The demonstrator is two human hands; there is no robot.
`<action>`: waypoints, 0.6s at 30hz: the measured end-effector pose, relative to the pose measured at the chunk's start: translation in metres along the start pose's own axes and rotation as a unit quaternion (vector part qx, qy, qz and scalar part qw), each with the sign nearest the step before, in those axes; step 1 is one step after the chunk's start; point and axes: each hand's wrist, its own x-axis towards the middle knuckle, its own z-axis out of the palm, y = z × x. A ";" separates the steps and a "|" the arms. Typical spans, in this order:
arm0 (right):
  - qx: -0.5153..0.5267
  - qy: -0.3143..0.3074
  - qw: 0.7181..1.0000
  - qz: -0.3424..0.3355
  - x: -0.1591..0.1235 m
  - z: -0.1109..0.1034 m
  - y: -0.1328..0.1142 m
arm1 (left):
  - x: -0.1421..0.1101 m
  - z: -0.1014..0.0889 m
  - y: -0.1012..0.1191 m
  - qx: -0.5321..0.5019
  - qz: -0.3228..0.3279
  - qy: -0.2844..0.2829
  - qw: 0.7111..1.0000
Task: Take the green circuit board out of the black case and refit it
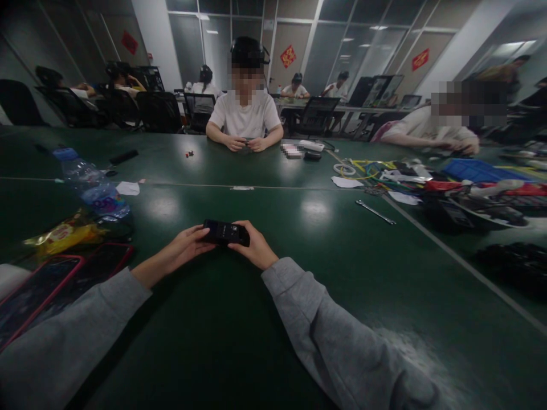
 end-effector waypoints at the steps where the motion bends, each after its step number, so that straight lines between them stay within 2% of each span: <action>1: -0.001 0.000 1.000 -0.004 0.000 0.000 0.000 | -0.001 0.000 0.001 -0.005 -0.003 -0.001 1.000; 7: 0.043 0.000 0.999 0.000 0.001 0.001 -0.002 | -0.002 -0.001 0.002 -0.036 0.003 -0.013 0.999; 14: 0.175 0.036 0.977 0.114 0.004 -0.004 -0.004 | -0.002 -0.003 -0.001 -0.055 0.012 -0.012 0.998; 18: 0.224 0.041 0.964 0.140 0.005 -0.007 -0.002 | -0.003 0.001 0.001 -0.054 0.010 -0.004 0.998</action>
